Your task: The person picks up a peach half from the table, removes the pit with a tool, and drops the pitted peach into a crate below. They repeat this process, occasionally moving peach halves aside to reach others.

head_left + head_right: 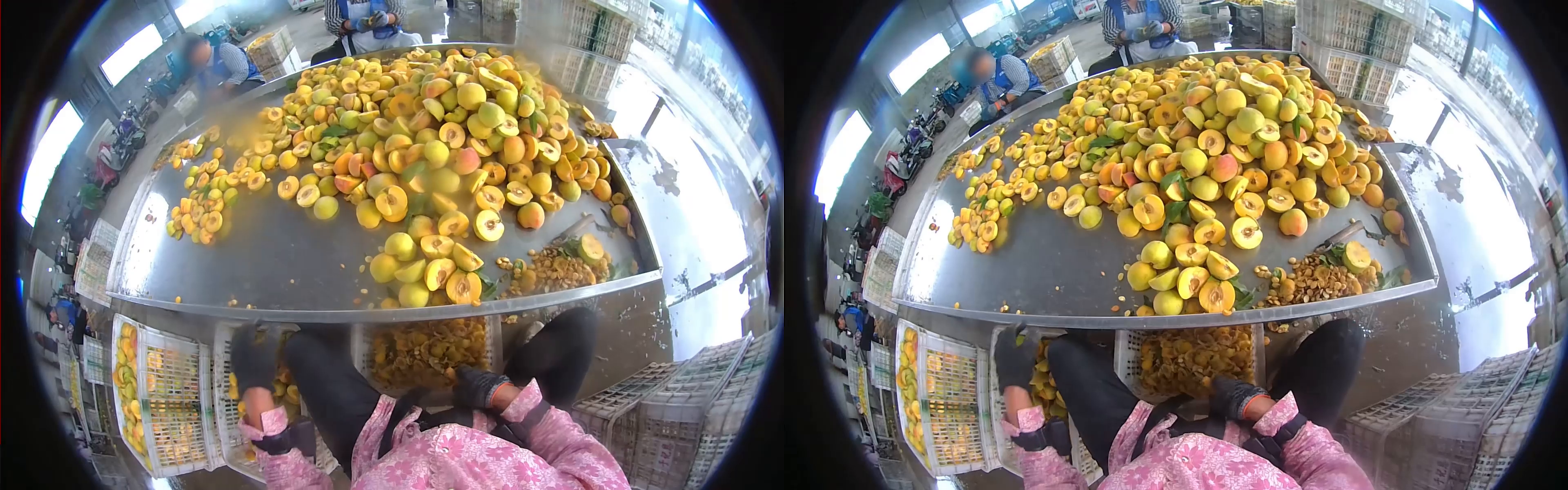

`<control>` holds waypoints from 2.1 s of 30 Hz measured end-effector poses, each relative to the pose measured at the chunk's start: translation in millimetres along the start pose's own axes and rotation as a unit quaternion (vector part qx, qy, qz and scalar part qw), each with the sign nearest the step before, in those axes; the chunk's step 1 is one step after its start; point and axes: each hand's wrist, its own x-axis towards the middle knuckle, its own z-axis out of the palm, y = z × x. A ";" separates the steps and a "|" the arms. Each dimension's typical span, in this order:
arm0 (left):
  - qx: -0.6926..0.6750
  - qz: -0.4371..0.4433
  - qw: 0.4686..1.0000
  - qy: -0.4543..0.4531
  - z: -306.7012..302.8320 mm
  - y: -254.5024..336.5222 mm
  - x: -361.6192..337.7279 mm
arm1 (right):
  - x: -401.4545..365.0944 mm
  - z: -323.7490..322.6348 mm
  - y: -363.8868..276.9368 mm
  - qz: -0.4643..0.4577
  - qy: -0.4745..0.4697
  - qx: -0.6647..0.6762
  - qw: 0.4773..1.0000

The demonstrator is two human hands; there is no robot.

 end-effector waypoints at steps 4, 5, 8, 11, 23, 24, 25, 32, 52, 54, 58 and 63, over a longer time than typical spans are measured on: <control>-0.147 0.194 0.968 -0.062 62.4 73.8 37.3 | 6.7 6.0 10.2 -0.017 0.025 0.025 0.999; -0.141 0.235 0.956 -0.105 84.2 90.4 46.9 | 9.4 11.0 16.1 -0.024 0.039 0.043 0.998; -0.178 0.243 0.929 -0.213 116.5 145.6 60.4 | 20.3 23.4 32.5 -0.056 0.075 0.035 0.995; -0.132 0.270 0.939 -0.166 144.3 158.2 64.7 | 25.5 33.8 44.9 -0.085 0.096 0.012 0.992; -0.789 -0.205 0.417 -0.401 62.7 143.0 33.8 | -11.2 -13.8 -2.7 -0.039 0.142 0.155 0.977; -0.807 -0.244 0.342 -0.415 60.0 143.2 31.0 | -10.1 -11.8 0.6 -0.062 0.154 0.130 0.978; -0.796 -0.223 0.382 -0.413 56.3 146.8 25.5 | -7.2 -9.3 7.5 -0.084 0.167 0.105 0.977; -0.764 -0.109 0.497 -0.396 40.6 167.9 -14.2 | -34.6 -36.6 -26.6 -0.151 0.120 0.333 0.923; -0.627 0.006 0.715 -0.308 81.5 167.2 -78.1 | -54.2 -55.5 -95.3 -0.198 0.253 0.154 0.934; -0.708 -0.068 0.631 -0.310 75.4 175.3 -79.3 | -45.5 -51.5 -91.0 -0.235 0.269 0.144 0.923; -0.816 -0.165 0.466 -0.299 74.0 184.6 -86.0 | -27.3 -35.4 -77.1 -0.252 0.272 0.136 0.919; -0.718 -0.012 0.635 -0.286 61.8 187.1 -84.8 | -16.2 -26.5 -71.7 -0.272 0.250 0.173 0.913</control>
